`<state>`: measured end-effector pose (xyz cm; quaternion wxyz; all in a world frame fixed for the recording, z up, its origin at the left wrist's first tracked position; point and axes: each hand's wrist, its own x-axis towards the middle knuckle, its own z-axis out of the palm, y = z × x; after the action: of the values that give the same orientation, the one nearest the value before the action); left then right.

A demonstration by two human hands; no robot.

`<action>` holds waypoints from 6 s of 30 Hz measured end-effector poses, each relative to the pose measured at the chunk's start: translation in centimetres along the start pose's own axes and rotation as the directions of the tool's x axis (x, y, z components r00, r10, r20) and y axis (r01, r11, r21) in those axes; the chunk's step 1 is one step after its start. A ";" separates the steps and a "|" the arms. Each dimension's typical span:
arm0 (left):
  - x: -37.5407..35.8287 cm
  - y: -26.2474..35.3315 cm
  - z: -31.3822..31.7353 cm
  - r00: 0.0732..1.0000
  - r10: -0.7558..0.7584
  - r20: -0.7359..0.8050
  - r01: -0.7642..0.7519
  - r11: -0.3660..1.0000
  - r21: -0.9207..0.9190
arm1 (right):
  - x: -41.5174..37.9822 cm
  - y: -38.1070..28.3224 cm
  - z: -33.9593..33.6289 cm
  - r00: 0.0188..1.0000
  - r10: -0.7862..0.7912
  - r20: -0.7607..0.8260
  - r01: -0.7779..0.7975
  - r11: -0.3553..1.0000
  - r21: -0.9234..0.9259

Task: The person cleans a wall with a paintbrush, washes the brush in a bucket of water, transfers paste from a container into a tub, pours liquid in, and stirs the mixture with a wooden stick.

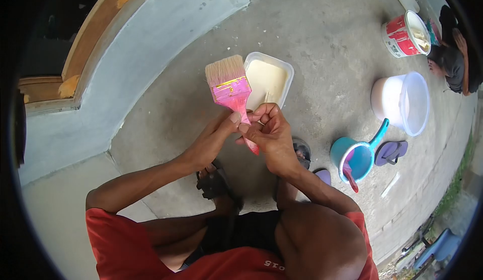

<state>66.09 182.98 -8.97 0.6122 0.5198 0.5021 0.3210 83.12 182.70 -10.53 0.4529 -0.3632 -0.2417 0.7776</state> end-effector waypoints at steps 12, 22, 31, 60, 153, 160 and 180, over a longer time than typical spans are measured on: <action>-7.5 2.4 -3.3 0.884 -0.467 -0.038 0.449 0.868 -0.213 | -2.2 1.7 -5.0 0.904 0.034 0.427 0.403 -0.408 -0.820; -10.2 -3.0 -3.9 0.857 -0.515 -0.036 0.513 0.857 -0.050 | 1.8 -1.0 -5.6 0.798 -0.285 0.531 0.518 -0.129 -0.846; -6.6 -9.1 -0.9 0.934 -0.024 -0.356 0.059 0.995 0.086 | 0.2 -0.7 -9.3 0.821 -0.314 0.478 0.433 -0.204 -0.878; 3.3 -13.8 2.6 0.713 -0.044 -0.700 0.052 0.999 -0.010 | 1.7 -0.1 -8.1 0.821 -0.343 0.457 0.475 -0.034 -0.879; -5.1 -14.7 -1.6 0.762 0.027 -0.647 0.038 0.995 0.087 | 1.9 1.5 -5.5 0.725 -0.205 0.657 0.616 -0.231 -0.753; -6.1 -14.6 -1.4 0.768 0.072 -0.637 0.103 0.967 0.234 | -0.3 3.2 -5.5 0.647 -0.094 0.756 0.738 -0.169 -0.653; -5.9 -13.7 -1.2 0.752 0.227 -0.619 0.013 0.933 0.358 | -1.2 3.3 -5.8 0.699 -0.079 0.711 0.692 -0.174 -0.700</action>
<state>61.45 174.50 -20.38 0.2800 0.5015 0.6998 0.4247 86.35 180.37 -16.01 0.2156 -0.2863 -0.9031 0.2368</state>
